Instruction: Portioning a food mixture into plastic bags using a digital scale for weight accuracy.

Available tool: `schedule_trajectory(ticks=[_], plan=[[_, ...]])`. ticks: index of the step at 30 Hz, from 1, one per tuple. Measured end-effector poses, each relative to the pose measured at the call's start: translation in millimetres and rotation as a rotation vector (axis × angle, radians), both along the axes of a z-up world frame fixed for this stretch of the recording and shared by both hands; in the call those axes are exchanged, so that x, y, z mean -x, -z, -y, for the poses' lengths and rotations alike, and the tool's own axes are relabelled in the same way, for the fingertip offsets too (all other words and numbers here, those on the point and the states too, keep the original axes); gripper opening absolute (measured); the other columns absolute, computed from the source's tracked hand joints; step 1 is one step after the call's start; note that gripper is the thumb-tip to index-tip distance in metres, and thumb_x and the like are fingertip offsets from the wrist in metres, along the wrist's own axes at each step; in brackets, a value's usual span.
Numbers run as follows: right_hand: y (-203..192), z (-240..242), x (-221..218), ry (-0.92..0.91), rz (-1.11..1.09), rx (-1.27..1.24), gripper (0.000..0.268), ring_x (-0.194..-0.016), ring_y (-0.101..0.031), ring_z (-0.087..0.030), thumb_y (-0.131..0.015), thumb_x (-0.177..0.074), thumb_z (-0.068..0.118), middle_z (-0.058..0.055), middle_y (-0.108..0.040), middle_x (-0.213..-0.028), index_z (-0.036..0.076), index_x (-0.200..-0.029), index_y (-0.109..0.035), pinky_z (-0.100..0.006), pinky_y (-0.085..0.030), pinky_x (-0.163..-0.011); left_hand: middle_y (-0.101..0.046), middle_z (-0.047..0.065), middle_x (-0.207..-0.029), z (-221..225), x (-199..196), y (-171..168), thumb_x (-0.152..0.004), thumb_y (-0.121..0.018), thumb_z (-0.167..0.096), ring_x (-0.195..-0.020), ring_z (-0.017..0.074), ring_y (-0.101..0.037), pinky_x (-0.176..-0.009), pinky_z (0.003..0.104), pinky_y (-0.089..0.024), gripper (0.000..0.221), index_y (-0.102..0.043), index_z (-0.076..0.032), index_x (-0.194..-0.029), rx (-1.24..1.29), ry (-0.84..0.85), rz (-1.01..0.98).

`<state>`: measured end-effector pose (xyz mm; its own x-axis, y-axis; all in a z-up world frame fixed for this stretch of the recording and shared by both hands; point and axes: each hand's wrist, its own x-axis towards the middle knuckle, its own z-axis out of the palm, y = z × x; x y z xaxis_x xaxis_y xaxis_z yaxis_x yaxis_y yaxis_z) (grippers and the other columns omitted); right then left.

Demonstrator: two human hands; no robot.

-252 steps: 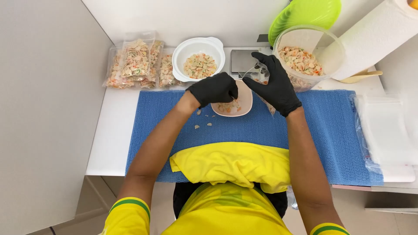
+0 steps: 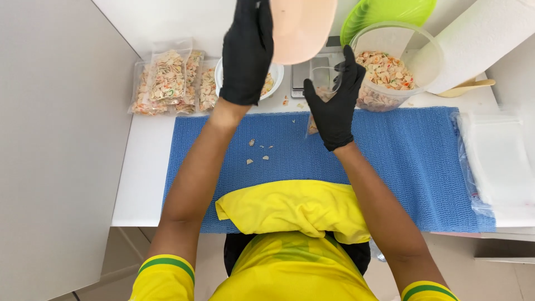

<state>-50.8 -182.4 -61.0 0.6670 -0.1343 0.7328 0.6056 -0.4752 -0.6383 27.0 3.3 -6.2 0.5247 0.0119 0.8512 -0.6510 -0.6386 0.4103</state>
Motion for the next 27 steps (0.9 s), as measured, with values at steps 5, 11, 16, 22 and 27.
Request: schedule_trajectory(ticks=[5,11,16,22,27], plan=[[13.4,31.3,-18.6,0.148,0.018,-0.043,0.073,-0.154,-0.043,-0.031,-0.076,-0.107,0.017,-0.006,-0.036,-0.168,0.022,-0.163,-0.028,-0.053,-0.017,-0.136,-0.064,0.010,-0.071,12.1,-70.2,28.7,-0.102,-0.048,-0.019,-0.063,0.0358,-0.068,-0.056,0.044,-0.048,0.016,-0.059,-0.009,-0.096,-0.101,-0.210,-0.049],[4.1,49.9,-26.3,0.212,0.154,-0.144,0.070,-0.120,-0.054,-0.024,-0.073,-0.106,0.014,-0.008,-0.046,-0.127,0.028,-0.161,-0.032,-0.042,-0.050,-0.108,-0.071,0.017,-0.081,46.5,-154.2,118.9,-0.087,-0.043,-0.006,-0.076,0.0395,-0.069,-0.066,0.051,-0.053,0.027,-0.061,-0.003,-0.108,-0.138,-0.072,-0.399],[-0.6,51.6,-25.2,0.214,0.141,-0.165,0.071,-0.124,-0.054,-0.026,-0.074,-0.104,0.011,-0.010,-0.047,-0.135,0.029,-0.160,-0.033,-0.045,-0.049,-0.113,-0.075,0.021,-0.099,60.6,-180.4,159.0,-0.082,-0.043,-0.005,-0.092,0.0436,-0.071,-0.078,0.053,-0.057,0.051,-0.061,-0.005,-0.129,-0.133,-0.010,-0.543],[13.5,51.2,-27.0,0.226,0.046,-0.087,0.072,-0.162,-0.038,-0.028,-0.075,-0.107,0.019,-0.002,-0.035,-0.171,0.022,-0.163,-0.031,-0.049,-0.005,-0.140,-0.073,0.021,-0.107,68.8,-183.9,183.9,-0.085,-0.044,-0.006,-0.100,0.0424,-0.070,-0.084,0.050,-0.057,0.054,-0.055,-0.001,-0.137,-0.162,-0.022,-0.612],[11.7,45.1,-22.5,0.223,0.026,-0.047,0.075,-0.163,-0.034,-0.028,-0.076,-0.105,0.019,-0.002,-0.035,-0.171,0.022,-0.163,-0.030,-0.052,-0.005,-0.140,-0.074,0.018,-0.108,64.7,-187.8,207.4,-0.081,-0.053,-0.002,-0.103,0.0386,-0.070,-0.090,0.045,-0.057,0.046,-0.065,-0.002,-0.125,-0.277,-0.062,-0.332]])
